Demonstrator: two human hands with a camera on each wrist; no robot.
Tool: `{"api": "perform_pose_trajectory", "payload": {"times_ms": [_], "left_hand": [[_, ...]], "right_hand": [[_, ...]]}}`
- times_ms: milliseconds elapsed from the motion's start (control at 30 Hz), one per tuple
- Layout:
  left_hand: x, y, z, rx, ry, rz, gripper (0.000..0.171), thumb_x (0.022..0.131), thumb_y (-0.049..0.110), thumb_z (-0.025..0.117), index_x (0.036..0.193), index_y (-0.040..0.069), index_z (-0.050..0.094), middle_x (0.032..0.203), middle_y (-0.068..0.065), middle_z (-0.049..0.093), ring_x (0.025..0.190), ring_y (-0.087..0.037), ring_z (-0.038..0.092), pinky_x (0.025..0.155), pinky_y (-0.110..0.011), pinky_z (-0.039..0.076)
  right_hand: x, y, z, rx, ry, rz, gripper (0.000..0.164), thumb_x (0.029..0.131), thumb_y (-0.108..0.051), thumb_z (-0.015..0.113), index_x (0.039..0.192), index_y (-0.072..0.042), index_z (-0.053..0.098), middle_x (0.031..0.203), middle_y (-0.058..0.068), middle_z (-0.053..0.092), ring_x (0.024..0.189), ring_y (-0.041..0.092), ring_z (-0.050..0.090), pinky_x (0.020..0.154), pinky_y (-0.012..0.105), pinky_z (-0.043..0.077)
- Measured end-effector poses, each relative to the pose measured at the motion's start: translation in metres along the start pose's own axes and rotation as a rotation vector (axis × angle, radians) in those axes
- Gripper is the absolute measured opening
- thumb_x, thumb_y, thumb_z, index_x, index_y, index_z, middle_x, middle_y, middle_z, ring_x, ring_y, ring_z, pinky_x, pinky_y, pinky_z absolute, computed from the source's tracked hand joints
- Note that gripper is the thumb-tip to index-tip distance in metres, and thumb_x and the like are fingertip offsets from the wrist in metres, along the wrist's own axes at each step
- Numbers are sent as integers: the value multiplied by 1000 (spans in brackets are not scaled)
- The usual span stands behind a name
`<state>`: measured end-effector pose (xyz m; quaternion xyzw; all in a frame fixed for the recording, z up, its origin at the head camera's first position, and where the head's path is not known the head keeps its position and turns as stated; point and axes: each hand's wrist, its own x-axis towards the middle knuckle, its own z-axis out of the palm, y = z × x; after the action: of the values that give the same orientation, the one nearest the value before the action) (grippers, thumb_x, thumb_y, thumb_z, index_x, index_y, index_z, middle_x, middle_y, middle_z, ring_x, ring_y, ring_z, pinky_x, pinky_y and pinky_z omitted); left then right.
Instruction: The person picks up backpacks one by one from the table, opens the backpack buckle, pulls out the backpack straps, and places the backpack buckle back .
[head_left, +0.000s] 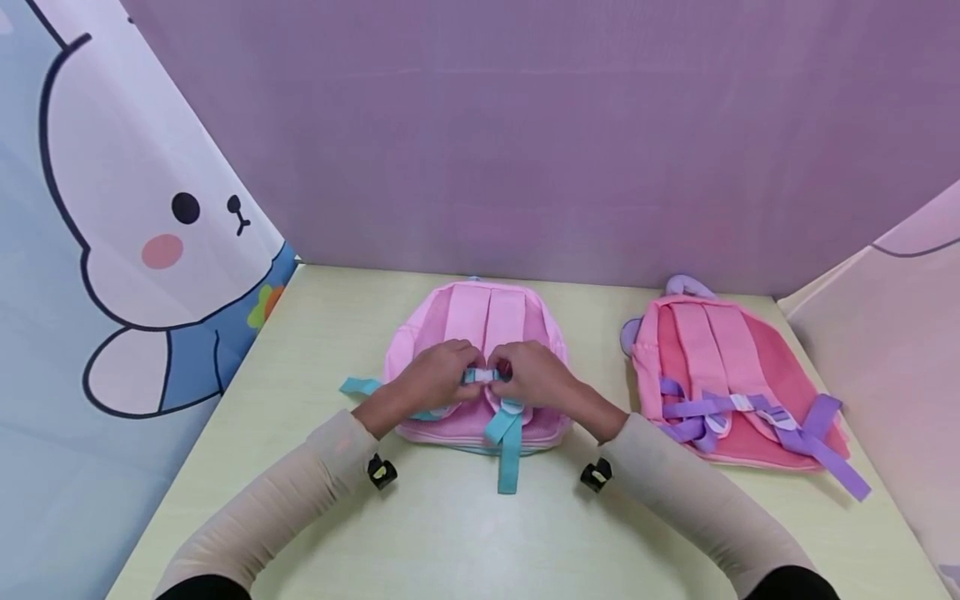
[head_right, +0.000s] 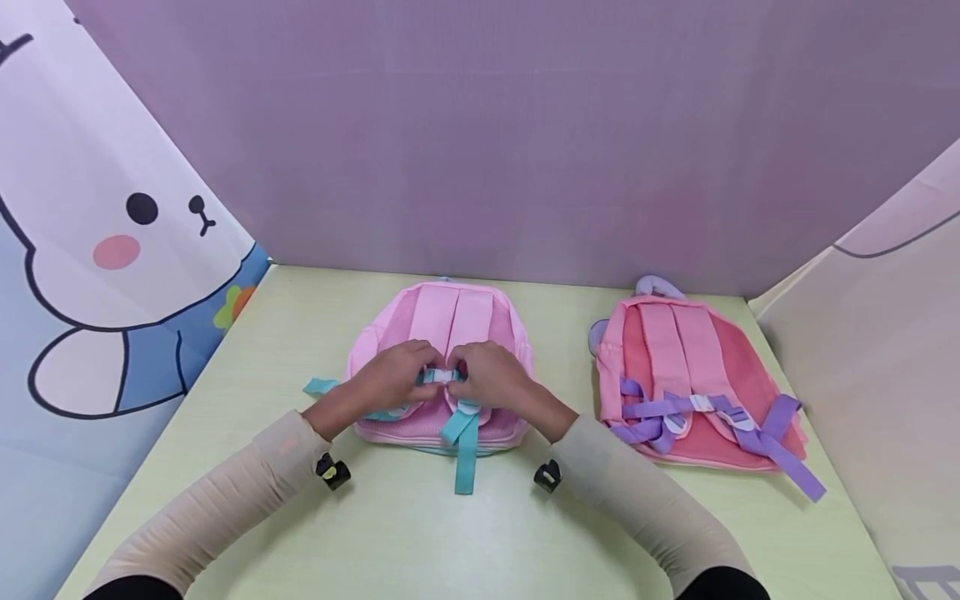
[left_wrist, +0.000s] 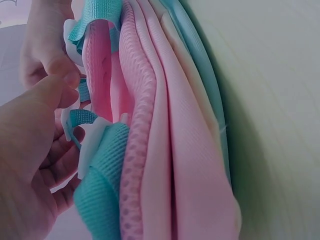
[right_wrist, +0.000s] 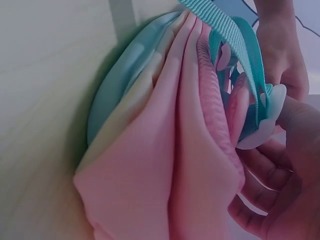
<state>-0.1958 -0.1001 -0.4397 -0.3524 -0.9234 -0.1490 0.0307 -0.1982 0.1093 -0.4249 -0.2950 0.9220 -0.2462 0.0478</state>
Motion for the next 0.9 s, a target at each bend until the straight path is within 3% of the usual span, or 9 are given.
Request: {"api": "perform_pose_trajectory", "payload": {"times_ms": [900], "left_hand": [[2,1,4,-22,30,-18,28,88,33,76,107,13,70,99,2,68,92,-13,61,88,-29,57]], "right_hand": [[0,1,2,-8,10,1,21,86,-25,77,103,-14,74,79,-5,67,69,10,55,63,22,47]]}}
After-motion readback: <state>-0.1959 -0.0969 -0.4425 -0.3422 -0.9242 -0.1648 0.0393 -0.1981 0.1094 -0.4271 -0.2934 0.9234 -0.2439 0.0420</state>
